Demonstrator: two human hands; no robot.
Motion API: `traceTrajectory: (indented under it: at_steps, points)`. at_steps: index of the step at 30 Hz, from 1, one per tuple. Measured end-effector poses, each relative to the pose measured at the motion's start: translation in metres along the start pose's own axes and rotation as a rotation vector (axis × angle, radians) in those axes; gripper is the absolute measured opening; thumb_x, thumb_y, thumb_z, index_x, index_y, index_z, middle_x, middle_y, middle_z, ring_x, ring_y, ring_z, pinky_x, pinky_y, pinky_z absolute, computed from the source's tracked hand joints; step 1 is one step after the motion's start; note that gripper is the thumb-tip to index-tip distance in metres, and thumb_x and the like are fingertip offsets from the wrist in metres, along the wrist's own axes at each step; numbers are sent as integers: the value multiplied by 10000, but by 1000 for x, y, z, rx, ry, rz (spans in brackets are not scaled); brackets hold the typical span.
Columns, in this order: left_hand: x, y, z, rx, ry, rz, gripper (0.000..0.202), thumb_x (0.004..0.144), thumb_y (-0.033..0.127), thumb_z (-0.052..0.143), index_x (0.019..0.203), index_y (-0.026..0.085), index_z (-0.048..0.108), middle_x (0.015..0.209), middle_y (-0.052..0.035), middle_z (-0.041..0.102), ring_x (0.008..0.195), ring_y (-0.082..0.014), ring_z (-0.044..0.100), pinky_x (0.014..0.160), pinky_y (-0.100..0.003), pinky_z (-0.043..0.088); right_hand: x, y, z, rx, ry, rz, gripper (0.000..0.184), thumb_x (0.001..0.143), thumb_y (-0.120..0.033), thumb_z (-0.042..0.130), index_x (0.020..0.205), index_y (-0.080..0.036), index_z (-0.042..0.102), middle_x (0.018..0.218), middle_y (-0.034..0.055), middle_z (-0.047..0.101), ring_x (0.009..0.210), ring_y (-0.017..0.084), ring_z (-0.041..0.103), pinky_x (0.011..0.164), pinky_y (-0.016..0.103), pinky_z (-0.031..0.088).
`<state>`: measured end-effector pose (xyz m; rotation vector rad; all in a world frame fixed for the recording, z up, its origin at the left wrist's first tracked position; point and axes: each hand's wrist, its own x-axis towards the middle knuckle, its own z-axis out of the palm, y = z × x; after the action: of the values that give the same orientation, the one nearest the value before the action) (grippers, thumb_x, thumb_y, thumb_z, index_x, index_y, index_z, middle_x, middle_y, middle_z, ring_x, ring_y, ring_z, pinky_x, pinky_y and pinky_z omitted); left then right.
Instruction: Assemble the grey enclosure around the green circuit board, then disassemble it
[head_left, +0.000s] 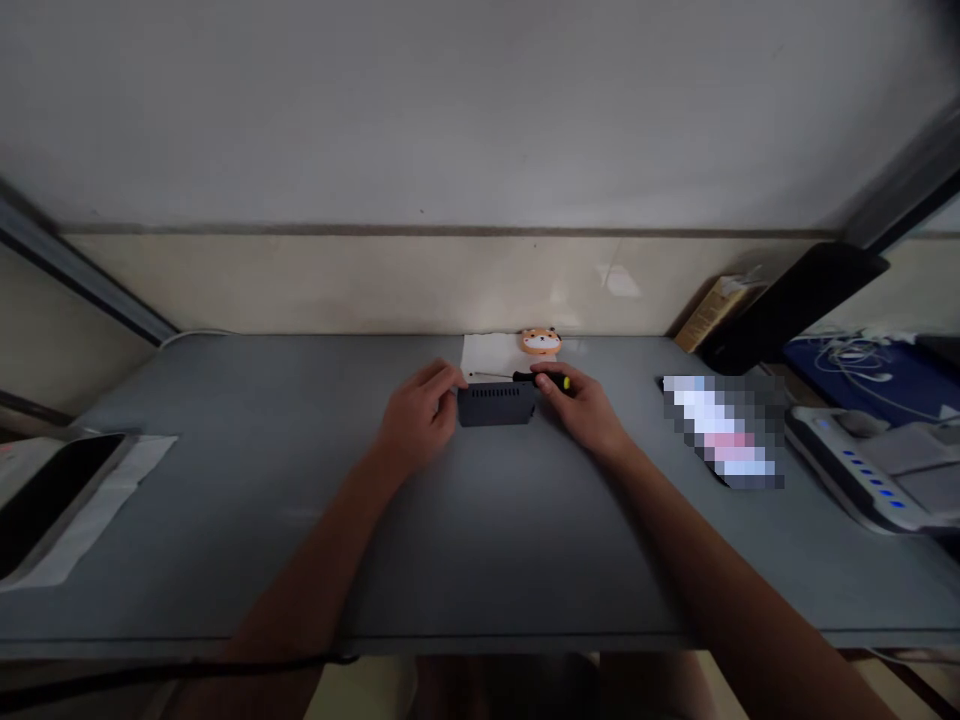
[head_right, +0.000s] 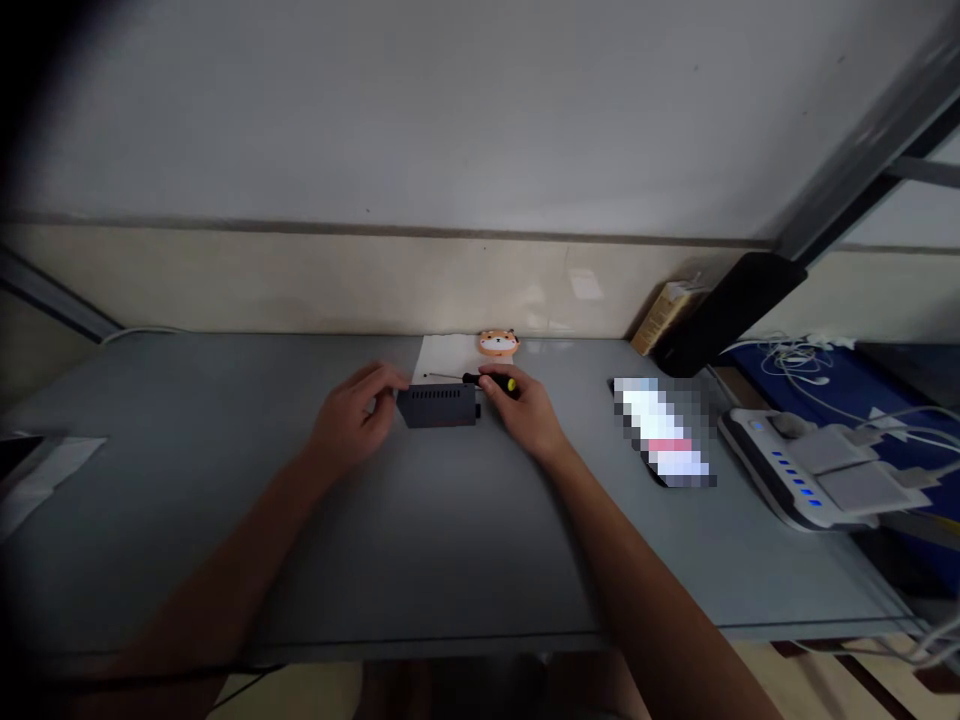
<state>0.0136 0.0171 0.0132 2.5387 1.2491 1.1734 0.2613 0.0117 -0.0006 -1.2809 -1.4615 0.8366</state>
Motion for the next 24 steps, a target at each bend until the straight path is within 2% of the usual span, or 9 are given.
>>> traceTrajectory:
  at_steps: [5, 8, 12, 15, 19, 24]
  points:
    - [-1, -9, -2, 51, 108, -30, 249, 891, 98, 408, 848, 229, 615, 850, -35, 687, 798, -194, 667, 723, -302, 533, -2, -4, -2, -5, -23, -8, 387, 838, -556, 685, 1045, -243, 782, 1013, 62, 774, 923, 222, 660, 854, 374, 505]
    - [-2, -11, -3, 71, 178, -52, 265, 880, 72, 423, 837, 236, 626, 860, -36, 687, 809, -199, 662, 743, -311, 538, -1, -6, -4, 29, 1, 16, 462, 835, -618, 674, 1076, -236, 774, 888, 40, 738, 800, 196, 628, 729, 334, 484]
    - [-3, -4, -1, 65, 224, 20, 253, 883, 64, 473, 884, 235, 660, 916, -52, 699, 885, -230, 661, 835, -364, 535, 1, -8, -4, 121, 69, 95, 545, 796, -733, 665, 1021, -244, 752, 709, -6, 625, 609, 145, 499, 575, 295, 395]
    - [-2, 6, 3, 96, 149, 72, 261, 912, 93, 489, 981, 237, 695, 1021, -67, 738, 974, -254, 670, 919, -417, 507, 2, -9, -4, 265, 147, 168, 502, 761, -727, 692, 902, -246, 717, 725, -3, 611, 570, 123, 443, 521, 279, 344]
    - [-1, 15, 7, 124, 0, 85, 298, 950, 117, 470, 1054, 248, 717, 1096, -60, 761, 1025, -244, 682, 981, -427, 482, 5, -9, -9, 469, 261, 199, 342, 750, -577, 710, 796, -241, 661, 722, 7, 596, 558, 125, 439, 507, 286, 341]
    - [-1, 14, 6, 115, -6, 128, 307, 976, 121, 444, 1077, 229, 712, 1072, -62, 773, 1020, -231, 691, 965, -405, 486, 8, -10, -20, 577, 346, 140, 246, 695, -479, 674, 705, -248, 591, 685, 11, 572, 487, 123, 385, 453, 301, 314]
